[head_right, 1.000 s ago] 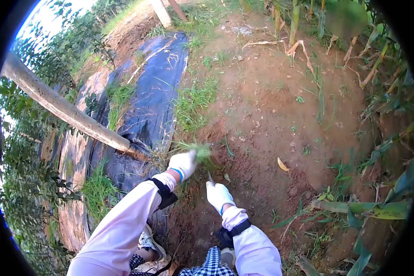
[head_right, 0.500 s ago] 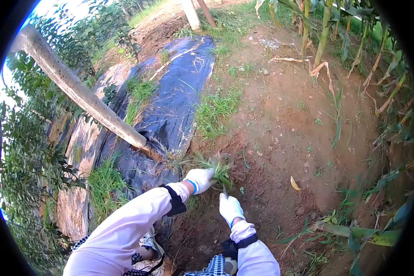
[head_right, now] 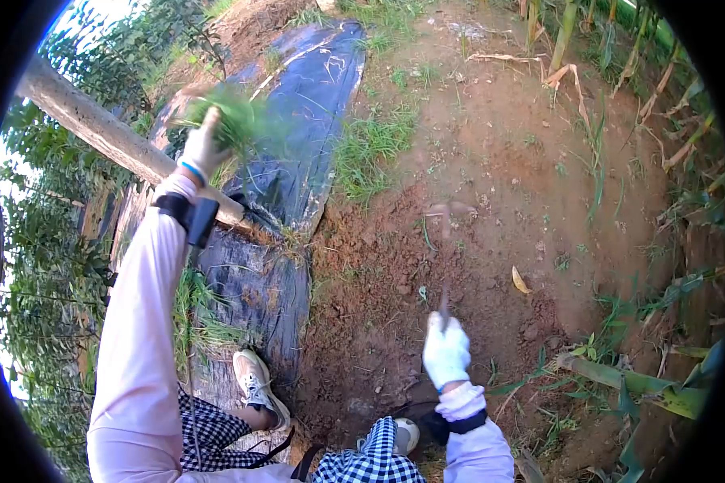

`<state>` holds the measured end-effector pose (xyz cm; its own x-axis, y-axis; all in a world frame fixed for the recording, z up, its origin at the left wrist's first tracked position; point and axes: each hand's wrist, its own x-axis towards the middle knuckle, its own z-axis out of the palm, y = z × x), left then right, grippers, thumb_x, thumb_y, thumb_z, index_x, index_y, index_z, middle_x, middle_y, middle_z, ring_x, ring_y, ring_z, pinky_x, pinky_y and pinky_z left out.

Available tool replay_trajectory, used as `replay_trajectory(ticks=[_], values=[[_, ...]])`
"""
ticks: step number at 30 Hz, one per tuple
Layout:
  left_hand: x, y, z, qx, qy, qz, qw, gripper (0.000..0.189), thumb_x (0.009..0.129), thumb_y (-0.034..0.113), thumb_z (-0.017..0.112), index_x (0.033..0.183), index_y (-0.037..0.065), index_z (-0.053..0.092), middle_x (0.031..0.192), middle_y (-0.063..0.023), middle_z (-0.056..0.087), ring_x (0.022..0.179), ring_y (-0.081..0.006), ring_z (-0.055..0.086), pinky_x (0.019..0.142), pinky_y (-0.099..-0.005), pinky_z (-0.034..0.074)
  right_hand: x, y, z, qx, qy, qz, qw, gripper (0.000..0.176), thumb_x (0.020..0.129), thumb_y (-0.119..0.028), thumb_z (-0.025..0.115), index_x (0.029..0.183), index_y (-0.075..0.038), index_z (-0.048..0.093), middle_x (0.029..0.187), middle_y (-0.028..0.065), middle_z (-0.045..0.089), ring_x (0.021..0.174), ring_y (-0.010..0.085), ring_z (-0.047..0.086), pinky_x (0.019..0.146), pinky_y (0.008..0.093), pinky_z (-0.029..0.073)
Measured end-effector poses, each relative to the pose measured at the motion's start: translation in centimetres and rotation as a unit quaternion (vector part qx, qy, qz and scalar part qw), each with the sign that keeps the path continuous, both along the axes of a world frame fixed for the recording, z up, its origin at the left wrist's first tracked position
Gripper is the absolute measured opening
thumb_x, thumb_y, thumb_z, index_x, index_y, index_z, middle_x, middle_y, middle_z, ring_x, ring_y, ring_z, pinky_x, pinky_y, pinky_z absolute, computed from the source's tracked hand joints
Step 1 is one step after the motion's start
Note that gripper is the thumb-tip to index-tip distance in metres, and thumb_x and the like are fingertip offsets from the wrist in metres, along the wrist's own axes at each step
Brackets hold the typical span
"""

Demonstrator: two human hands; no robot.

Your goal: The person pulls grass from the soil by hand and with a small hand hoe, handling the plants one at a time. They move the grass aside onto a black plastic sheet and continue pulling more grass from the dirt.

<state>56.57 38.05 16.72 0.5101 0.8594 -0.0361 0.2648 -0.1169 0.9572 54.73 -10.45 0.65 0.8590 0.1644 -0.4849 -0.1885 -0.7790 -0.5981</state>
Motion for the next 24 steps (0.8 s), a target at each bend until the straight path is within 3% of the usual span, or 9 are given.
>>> replay_trajectory(ticks=[2,4,6,7,8,11,14,21,24], values=[[-0.6,2.7,1.1,0.153,0.116,0.124,0.974,0.092,0.079,0.046,0.073,0.143,-0.006,0.031,0.119,-0.0243,0.055,0.117,-0.0323,0.053,0.093,-0.037,0.049,0.7,-1.9,-1.7,0.011,-0.049,-0.055,0.997,0.046,0.094,-0.046,0.05,0.091,-0.001,0.061,0.084,0.0236,0.065,0.084,0.0445,0.063,0.074,0.0511,0.047],[-1.9,1.2,-2.7,0.38,0.267,0.087,0.881,0.08,0.078,0.041,0.072,0.141,0.002,0.04,0.12,-0.0239,0.058,0.111,-0.0313,0.059,0.092,-0.0369,0.049,1.6,-2.8,-1.6,0.04,-0.046,-0.099,0.993,0.043,0.093,-0.043,0.055,0.092,0.0,0.061,0.08,0.0215,0.065,0.079,0.0412,0.063,0.071,0.0487,0.047],[-3.6,-6.6,-4.1,0.167,0.248,-0.111,0.948,0.06,0.08,0.036,0.069,0.131,0.008,0.054,0.119,-0.0201,0.062,0.108,-0.0306,0.062,0.093,-0.0376,0.049,2.3,-4.0,-3.6,-0.008,-0.072,-0.122,0.99,0.042,0.093,-0.042,0.055,0.093,-0.001,0.061,0.08,0.0207,0.065,0.078,0.0405,0.063,0.07,0.0486,0.046],[-5.0,-5.5,-10.2,0.268,0.335,-0.235,0.872,0.041,0.083,0.031,0.066,0.116,0.007,0.063,0.114,-0.015,0.066,0.106,-0.0297,0.063,0.092,-0.039,0.05,2.5,-4.2,-3.7,-0.022,-0.077,-0.141,0.987,0.041,0.093,-0.042,0.056,0.093,-0.001,0.061,0.079,0.0204,0.065,0.078,0.0406,0.063,0.07,0.0486,0.046],[-7.0,-9.2,-11.9,0.176,0.339,-0.248,0.89,0.034,0.085,0.027,0.064,0.114,0.01,0.065,0.112,-0.0145,0.067,0.104,-0.0321,0.064,0.092,-0.0388,0.05,2.6,-4.8,-3.9,-0.026,-0.082,-0.144,0.986,0.041,0.093,-0.042,0.055,0.094,-0.001,0.062,0.08,0.0209,0.065,0.079,0.0409,0.063,0.071,0.0486,0.047],[-12.1,-11.1,-20.4,0.223,0.463,-0.316,0.797,0.051,0.077,0.024,0.073,0.124,0.013,0.058,0.111,-0.0188,0.062,0.105,-0.031,0.062,0.089,-0.0402,0.05,2.7,-6.4,-5.0,-0.039,-0.104,-0.162,0.98,0.044,0.094,-0.043,0.053,0.095,0.0,0.062,0.083,0.0224,0.065,0.08,0.042,0.063,0.071,0.0489,0.046],[-14.0,-13.9,-20.3,0.231,0.537,-0.361,0.727,0.068,0.07,0.031,0.079,0.13,0.014,0.052,0.117,-0.0189,0.058,0.108,-0.0384,0.059,0.092,-0.0434,0.048,2.1,-7.5,-7.1,-0.05,-0.129,-0.184,0.973,0.046,0.094,-0.044,0.052,0.096,0.001,0.062,0.084,0.0235,0.065,0.081,0.0426,0.063,0.071,0.0489,0.046],[-13.9,-17.0,-25.8,0.207,0.37,-0.378,0.823,0.035,0.078,0.026,0.074,0.108,0.011,0.066,0.094,-0.0139,0.065,0.095,-0.0331,0.063,0.086,-0.0419,0.05,1.9,-7.0,-7.9,-0.074,-0.118,-0.184,0.973,0.047,0.095,-0.044,0.052,0.094,0.002,0.062,0.081,0.0233,0.064,0.077,0.0416,0.062,0.07,0.0483,0.045],[-13.8,-15.8,-24.2,0.094,0.218,-0.095,0.967,0.017,0.082,0.01,0.069,0.098,0.006,0.068,0.09,-0.0092,0.07,0.078,-0.0194,0.064,0.075,-0.0322,0.052,2.1,-7.6,-8.9,-0.074,-0.127,-0.183,0.972,0.047,0.096,-0.043,0.051,0.093,0.002,0.061,0.078,0.0228,0.064,0.074,0.0407,0.061,0.068,0.0477,0.045]])
